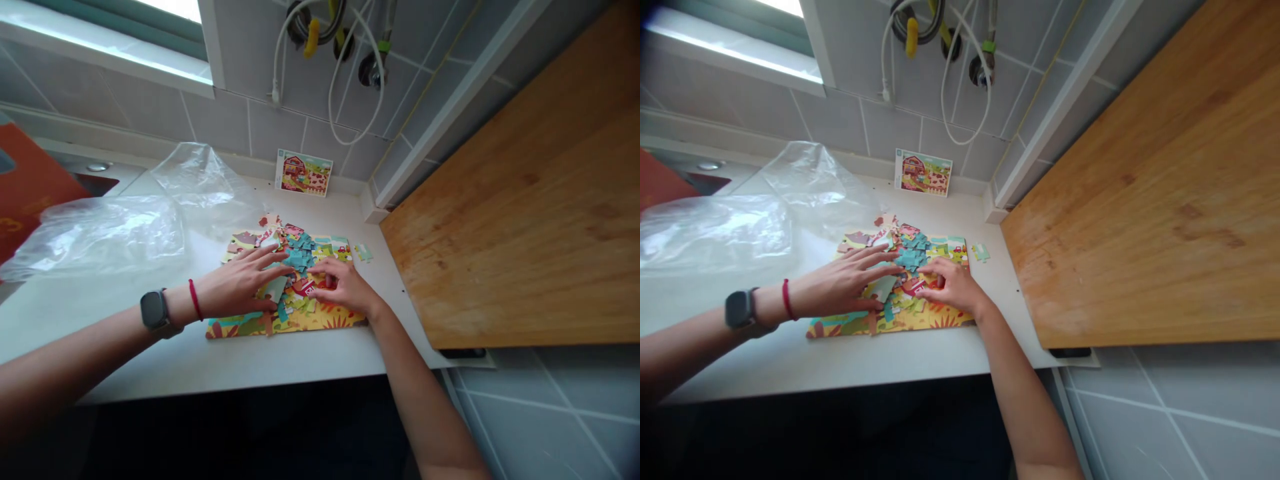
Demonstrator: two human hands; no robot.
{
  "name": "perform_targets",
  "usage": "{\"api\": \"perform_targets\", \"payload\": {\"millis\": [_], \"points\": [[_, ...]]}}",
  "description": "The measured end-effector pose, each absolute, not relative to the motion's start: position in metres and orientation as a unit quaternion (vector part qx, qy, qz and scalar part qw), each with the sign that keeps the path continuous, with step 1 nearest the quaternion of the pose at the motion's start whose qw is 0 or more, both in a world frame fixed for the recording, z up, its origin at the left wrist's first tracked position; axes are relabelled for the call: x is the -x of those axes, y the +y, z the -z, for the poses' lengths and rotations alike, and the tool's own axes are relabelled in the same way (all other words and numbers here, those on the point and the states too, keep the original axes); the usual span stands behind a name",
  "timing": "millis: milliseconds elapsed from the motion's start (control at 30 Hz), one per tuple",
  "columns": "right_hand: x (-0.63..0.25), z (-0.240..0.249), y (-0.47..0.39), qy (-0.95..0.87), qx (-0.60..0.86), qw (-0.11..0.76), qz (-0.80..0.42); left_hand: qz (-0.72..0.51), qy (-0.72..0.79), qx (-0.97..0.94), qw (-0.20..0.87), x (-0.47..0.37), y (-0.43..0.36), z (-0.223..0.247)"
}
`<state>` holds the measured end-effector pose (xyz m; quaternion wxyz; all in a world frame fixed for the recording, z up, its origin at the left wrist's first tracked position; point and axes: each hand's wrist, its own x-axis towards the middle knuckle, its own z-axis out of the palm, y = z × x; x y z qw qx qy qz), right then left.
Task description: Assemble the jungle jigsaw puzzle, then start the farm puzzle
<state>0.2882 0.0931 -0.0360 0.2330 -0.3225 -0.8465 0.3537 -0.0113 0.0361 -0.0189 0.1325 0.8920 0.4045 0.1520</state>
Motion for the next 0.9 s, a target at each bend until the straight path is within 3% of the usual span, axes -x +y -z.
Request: {"api": "perform_targets", "payload": {"millis": [233,533,733,900], "points": [[-0.283,0.035,0.09,-0.868,0.304,0.209,-0.333,-0.136,0.34,-0.916,0.16,-0.011,0.051,0.02],[-0.291,0.033,0.089,-0.849,0.31,0.25,-0.347,-0.135,0.359,-0.905,0.184,-0.038,0.078,-0.01],[-0.302,0.025,0.092,-0.808,0.361,0.268,-0.38,-0.011,0.434,-0.891,0.131,-0.052,0.118,-0.036],[-0.31,0.022,0.096,-0.78,0.365,0.297,-0.412,0.072,0.532,-0.834,0.131,-0.006,0.143,-0.055]]}}
